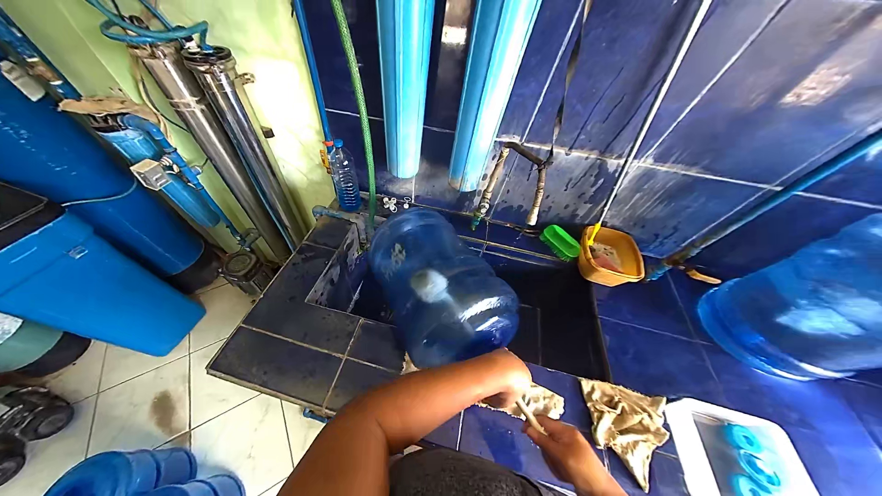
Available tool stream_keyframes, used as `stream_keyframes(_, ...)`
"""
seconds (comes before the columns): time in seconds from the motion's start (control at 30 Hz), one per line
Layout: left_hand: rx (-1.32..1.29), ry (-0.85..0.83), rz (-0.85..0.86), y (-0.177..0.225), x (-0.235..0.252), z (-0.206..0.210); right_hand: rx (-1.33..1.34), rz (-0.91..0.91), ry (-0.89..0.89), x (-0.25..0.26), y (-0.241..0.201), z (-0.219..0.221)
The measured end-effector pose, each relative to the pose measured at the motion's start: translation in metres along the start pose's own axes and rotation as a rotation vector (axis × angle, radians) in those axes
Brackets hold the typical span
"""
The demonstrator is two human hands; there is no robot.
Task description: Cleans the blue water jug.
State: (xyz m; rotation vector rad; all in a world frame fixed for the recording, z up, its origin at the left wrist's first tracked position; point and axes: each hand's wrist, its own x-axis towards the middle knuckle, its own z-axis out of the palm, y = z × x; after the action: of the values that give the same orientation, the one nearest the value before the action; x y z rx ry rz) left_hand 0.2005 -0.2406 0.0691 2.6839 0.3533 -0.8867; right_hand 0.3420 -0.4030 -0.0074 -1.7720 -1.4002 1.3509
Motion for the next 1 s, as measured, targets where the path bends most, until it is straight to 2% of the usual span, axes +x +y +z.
stream_keyframes(0.03, 0.009, -0.022, -0.018, 0.0, 0.001, -0.007, 0.304, 0.03, -0.067, -0.004, -0.001, 0.007)
stream_keyframes(0.07, -0.033, 0.046, -0.021, -0.004, 0.004, -0.006, 0.554, 0.067, -0.141, -0.005, -0.003, 0.011)
stream_keyframes(0.1, -0.095, 0.185, -0.006, -0.01, 0.009, 0.003, 0.67, 0.091, -0.191, -0.002, -0.004, 0.012)
stream_keyframes(0.13, -0.148, 0.332, 0.01, -0.016, 0.015, 0.016, 0.646, 0.088, -0.181, 0.004, -0.003, 0.011)
stream_keyframes(0.17, -0.172, 0.44, 0.016, -0.019, 0.019, 0.026, 0.468, 0.056, -0.124, 0.012, -0.003, 0.006)
stream_keyframes(0.2, -0.171, 0.49, 0.019, -0.02, 0.02, 0.03, 0.159, 0.019, -0.057, 0.02, -0.003, -0.003)
stream_keyframes(0.23, -0.158, 0.484, 0.023, -0.021, 0.02, 0.03, -0.179, 0.017, -0.016, 0.026, -0.008, -0.014)
stream_keyframes(0.27, -0.141, 0.459, 0.026, -0.021, 0.02, 0.028, -0.409, 0.027, 0.004, 0.029, -0.014, -0.023)
stream_keyframes(0.3, -0.131, 0.438, 0.026, -0.021, 0.02, 0.027, -0.491, 0.032, 0.008, 0.03, -0.016, -0.027)
stream_keyframes(0.33, -0.127, 0.425, 0.022, -0.021, 0.02, 0.027, -0.455, 0.04, -0.001, 0.028, -0.016, -0.028)
stream_keyframes(0.37, -0.13, 0.423, 0.009, -0.021, 0.019, 0.026, -0.294, 0.031, -0.014, 0.024, -0.013, -0.025)
stream_keyframes(0.4, -0.142, 0.435, -0.008, -0.022, 0.018, 0.025, 0.018, 0.011, -0.039, 0.017, -0.004, -0.017)
stream_keyframes(0.47, -0.16, 0.461, -0.043, -0.025, 0.015, 0.026, 0.686, 0.086, -0.212, -0.001, 0.011, -0.003)
stream_keyframes(0.5, -0.166, 0.478, -0.048, -0.028, 0.013, 0.027, 0.827, 0.11, -0.287, -0.008, 0.017, -0.004)
stream_keyframes(0.53, -0.175, 0.499, -0.044, -0.032, 0.012, 0.028, 0.809, 0.11, -0.292, -0.015, 0.02, -0.011)
stream_keyframes(0.57, -0.189, 0.528, -0.034, -0.037, 0.01, 0.027, 0.651, 0.081, -0.237, -0.019, 0.023, -0.02)
stream_keyframes(0.63, -0.207, 0.575, -0.018, -0.044, 0.007, 0.026, 0.063, -0.031, -0.088, -0.017, 0.029, -0.048)
stream_keyframes(0.7, -0.199, 0.587, -0.024, -0.043, 0.01, 0.024, -0.471, -0.094, 0.025, -0.011, 0.015, -0.071)
stream_keyframes(0.77, -0.196, 0.582, -0.058, -0.037, 0.015, 0.025, -0.641, -0.146, 0.073, -0.007, 0.005, -0.075)
stream_keyframes(0.8, -0.201, 0.592, -0.082, -0.035, 0.017, 0.025, -0.543, -0.1, 0.023, -0.007, 0.001, -0.076)
stream_keyframes(0.83, -0.219, 0.617, -0.106, -0.034, 0.018, 0.026, -0.31, -0.04, -0.048, -0.008, 0.003, -0.074)
stream_keyframes(0.87, -0.252, 0.682, -0.127, -0.033, 0.018, 0.03, 0.037, 0.011, -0.117, -0.012, 0.008, -0.067)
stream_keyframes(0.9, -0.298, 0.801, -0.141, -0.031, 0.019, 0.038, 0.402, 0.093, -0.195, -0.018, 0.011, -0.06)
stream_keyframes(0.93, -0.331, 0.963, -0.147, -0.03, 0.023, 0.049, 0.626, 0.155, -0.266, -0.022, 0.011, -0.056)
stream_keyframes(0.97, -0.329, 1.131, -0.143, -0.031, 0.028, 0.06, 0.665, 0.159, -0.287, -0.022, 0.01, -0.057)
stream_keyframes(1.0, -0.304, 1.23, -0.13, -0.033, 0.03, 0.066, 0.515, 0.102, -0.252, -0.019, 0.009, -0.06)
